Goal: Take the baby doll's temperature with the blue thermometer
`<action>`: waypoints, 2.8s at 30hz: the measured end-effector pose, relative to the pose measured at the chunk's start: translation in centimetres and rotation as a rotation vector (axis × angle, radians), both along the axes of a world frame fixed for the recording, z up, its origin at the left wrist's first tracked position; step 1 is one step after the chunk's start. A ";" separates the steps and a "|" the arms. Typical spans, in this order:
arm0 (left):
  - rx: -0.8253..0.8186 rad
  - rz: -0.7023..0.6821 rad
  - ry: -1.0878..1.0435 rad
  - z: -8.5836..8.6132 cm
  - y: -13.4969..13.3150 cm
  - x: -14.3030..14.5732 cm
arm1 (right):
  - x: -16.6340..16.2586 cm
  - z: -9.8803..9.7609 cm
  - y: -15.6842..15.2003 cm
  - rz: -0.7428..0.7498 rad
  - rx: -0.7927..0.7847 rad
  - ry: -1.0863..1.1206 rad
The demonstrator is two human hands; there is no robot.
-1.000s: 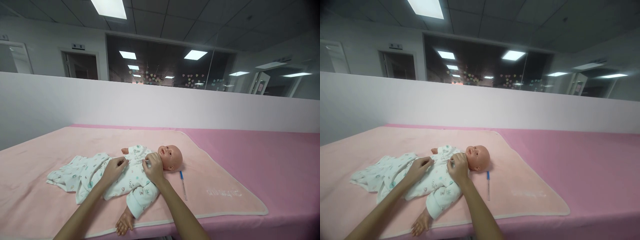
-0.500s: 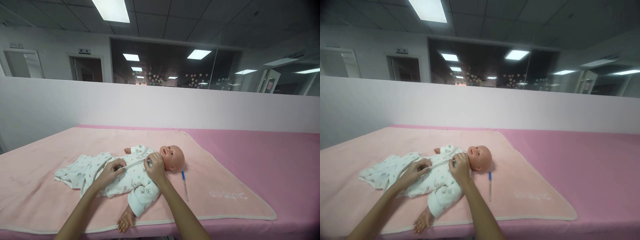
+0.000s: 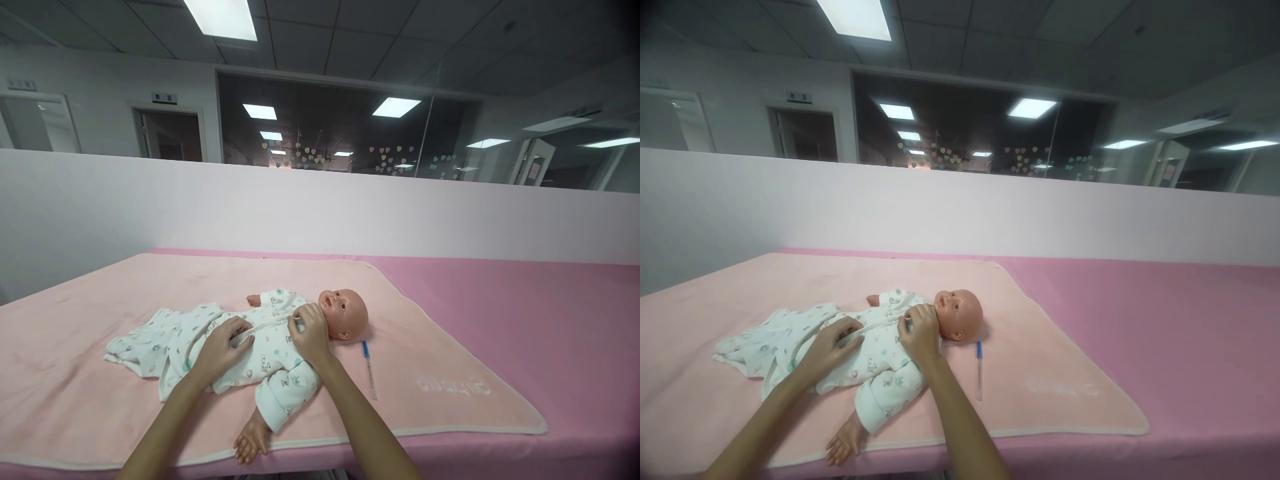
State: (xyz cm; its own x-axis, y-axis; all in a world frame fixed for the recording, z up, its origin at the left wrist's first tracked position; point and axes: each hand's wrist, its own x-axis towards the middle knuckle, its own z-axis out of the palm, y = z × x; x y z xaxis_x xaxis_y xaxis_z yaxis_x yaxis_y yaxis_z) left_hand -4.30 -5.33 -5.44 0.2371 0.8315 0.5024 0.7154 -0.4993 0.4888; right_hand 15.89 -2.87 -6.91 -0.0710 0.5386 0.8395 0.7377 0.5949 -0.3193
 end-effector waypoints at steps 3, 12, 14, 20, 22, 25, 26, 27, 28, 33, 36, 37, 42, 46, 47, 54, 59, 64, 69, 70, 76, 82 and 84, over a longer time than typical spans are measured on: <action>0.010 -0.002 0.020 -0.1 0.0 -0.1 | 0.0 0.0 0.0 -0.004 0.002 0.003; 0.190 0.078 0.065 -1.0 0.0 0.0 | 0.0 0.0 0.0 0.000 0.017 0.013; 0.225 0.087 0.072 -1.1 0.0 0.0 | 0.1 0.0 0.1 0.000 0.014 0.016; 0.274 0.102 0.054 -1.0 0.1 0.0 | 0.1 -0.1 0.1 -0.003 0.007 0.021; 0.265 0.107 0.053 -1.0 0.1 0.0 | 0.1 -0.1 0.2 -0.002 0.009 0.022; 0.243 0.111 0.053 -0.9 0.0 0.0 | 0.1 -0.1 0.2 -0.001 0.020 0.022; 0.237 0.113 0.053 -0.9 0.0 0.0 | 0.0 -0.1 0.2 -0.001 0.026 0.022; 0.234 0.117 0.052 -0.9 0.0 0.0 | 0.0 -0.1 0.1 -0.001 0.032 0.022; 0.230 0.119 0.051 -0.9 0.0 0.0 | 0.0 -0.1 0.1 0.000 0.039 0.023; 0.210 0.124 0.039 -0.7 -0.1 0.1 | 0.0 0.0 0.0 0.010 0.053 0.023; 0.195 0.133 0.031 -0.6 -0.1 0.2 | 0.1 0.1 -0.2 0.013 0.051 0.017; 0.189 0.140 0.028 -0.6 -0.1 0.3 | 0.1 0.1 -0.2 0.014 0.052 0.014; 0.174 0.177 0.016 -0.5 -0.1 0.3 | 0.1 0.2 -0.4 0.021 0.061 0.013; 0.145 0.183 0.038 -0.4 -0.1 0.2 | 0.1 0.1 -0.3 0.006 0.052 0.019; 0.139 0.181 0.046 -0.4 -0.1 0.3 | 0.1 0.0 -0.3 -0.002 0.049 0.021; 0.209 0.159 0.047 -0.9 -0.3 0.3 | 0.1 0.1 -0.3 -0.020 0.049 0.021; 0.353 0.126 -0.284 1.1 0.1 0.5 | 0.1 0.3 -0.4 -0.021 0.060 0.029; 0.191 -0.045 -0.441 4.1 2.6 4.5 | 0.2 0.3 -0.4 -0.015 0.037 0.002; 0.015 -0.292 -0.184 2.8 4.9 8.6 | 0.2 0.1 -0.2 -0.030 0.060 0.010; -0.007 -0.318 -0.123 2.4 5.0 8.9 | 0.2 0.0 -0.1 -0.035 0.068 0.014; -0.032 -0.301 -0.035 1.3 4.8 8.5 | 0.3 -0.4 0.2 -0.109 0.124 0.020; -0.075 -0.269 -0.182 0.9 5.2 8.4 | 0.3 0.0 -0.2 -0.112 0.166 0.047; -0.111 -0.240 -0.242 0.9 5.4 8.3 | 0.3 0.3 -0.4 -0.121 0.184 0.059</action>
